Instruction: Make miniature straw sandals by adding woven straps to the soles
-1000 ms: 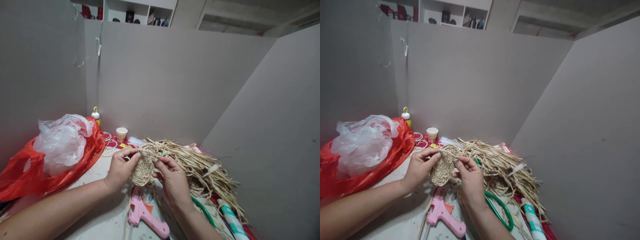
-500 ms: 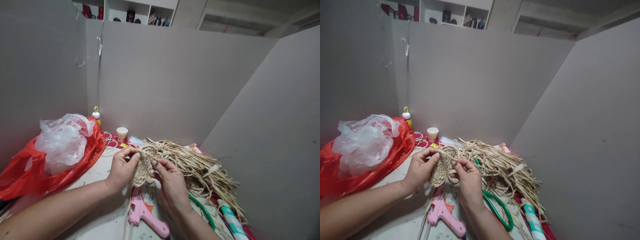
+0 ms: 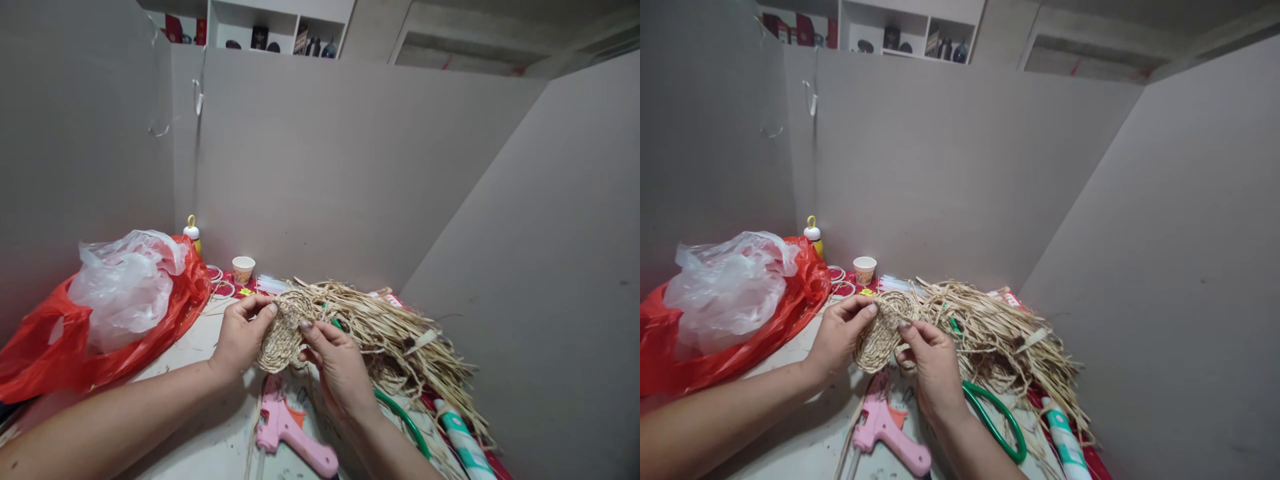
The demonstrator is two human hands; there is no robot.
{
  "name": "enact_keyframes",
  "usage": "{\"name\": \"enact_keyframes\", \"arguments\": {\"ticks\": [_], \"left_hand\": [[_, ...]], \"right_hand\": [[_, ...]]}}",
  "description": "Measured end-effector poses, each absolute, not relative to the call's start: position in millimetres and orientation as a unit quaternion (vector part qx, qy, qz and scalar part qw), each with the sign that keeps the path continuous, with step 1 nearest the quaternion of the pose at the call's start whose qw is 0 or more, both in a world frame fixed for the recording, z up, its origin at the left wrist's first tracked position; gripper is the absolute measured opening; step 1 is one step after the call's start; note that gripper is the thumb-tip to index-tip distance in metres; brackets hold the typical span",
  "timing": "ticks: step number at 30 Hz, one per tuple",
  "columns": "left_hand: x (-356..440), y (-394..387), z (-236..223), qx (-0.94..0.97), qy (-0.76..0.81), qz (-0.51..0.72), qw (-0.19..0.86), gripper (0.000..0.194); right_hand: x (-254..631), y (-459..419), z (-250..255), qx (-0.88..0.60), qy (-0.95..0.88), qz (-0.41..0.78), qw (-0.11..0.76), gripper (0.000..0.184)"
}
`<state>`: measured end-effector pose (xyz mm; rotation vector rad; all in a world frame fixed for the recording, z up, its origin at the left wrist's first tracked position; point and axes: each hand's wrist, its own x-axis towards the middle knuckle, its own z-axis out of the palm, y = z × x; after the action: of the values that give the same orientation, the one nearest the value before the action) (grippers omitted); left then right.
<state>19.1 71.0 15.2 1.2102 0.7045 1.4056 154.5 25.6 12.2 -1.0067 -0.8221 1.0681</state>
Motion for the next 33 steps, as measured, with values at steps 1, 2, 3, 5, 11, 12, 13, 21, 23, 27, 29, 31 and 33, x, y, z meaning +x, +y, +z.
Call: {"name": "enact_keyframes", "arguments": {"ticks": [1, 2, 3, 5, 11, 12, 13, 21, 23, 27, 29, 31, 33], "left_hand": [[19, 71, 15, 0.505, 0.297, 0.593, 0.552, 0.015], [20, 71, 15, 0.501, 0.296, 0.592, 0.558, 0.015], [20, 71, 15, 0.497, 0.296, 0.591, 0.562, 0.016], [21, 69, 15, 0.491, 0.297, 0.586, 0.573, 0.017], [23, 60, 18, 0.467, 0.294, 0.572, 0.607, 0.021], [23, 59, 19, 0.465, 0.294, 0.57, 0.611, 0.022], [23, 58, 19, 0.461, 0.293, 0.569, 0.615, 0.022], [25, 51, 16, 0.464, 0.295, 0.585, 0.596, 0.019], [24, 49, 17, 0.47, 0.297, 0.588, 0.587, 0.017], [25, 48, 18, 0.472, 0.298, 0.592, 0.581, 0.015], [26, 48, 17, 0.47, 0.299, 0.597, 0.578, 0.014], [26, 48, 15, 0.468, 0.302, 0.6, 0.575, 0.014], [27, 49, 11, 0.465, 0.303, 0.6, 0.576, 0.015]], "right_hand": [[154, 25, 12, -0.445, -0.368, 0.472, 0.667, 0.026], [154, 25, 12, -0.442, -0.377, 0.474, 0.662, 0.025], [153, 25, 12, -0.437, -0.387, 0.481, 0.654, 0.024], [152, 24, 9, -0.422, -0.404, 0.509, 0.632, 0.021], [153, 24, 4, -0.414, -0.414, 0.525, 0.618, 0.022], [152, 23, 5, -0.414, -0.412, 0.524, 0.62, 0.022], [151, 23, 6, -0.412, -0.411, 0.525, 0.622, 0.022], [144, 20, 8, -0.402, -0.392, 0.53, 0.635, 0.022], [144, 20, 5, -0.398, -0.396, 0.529, 0.637, 0.021], [147, 20, 1, -0.404, -0.412, 0.516, 0.634, 0.017], [147, 20, 1, -0.412, -0.414, 0.509, 0.632, 0.017], [146, 19, 2, -0.41, -0.412, 0.512, 0.633, 0.019], [144, 19, 2, -0.407, -0.411, 0.516, 0.632, 0.021]]}}
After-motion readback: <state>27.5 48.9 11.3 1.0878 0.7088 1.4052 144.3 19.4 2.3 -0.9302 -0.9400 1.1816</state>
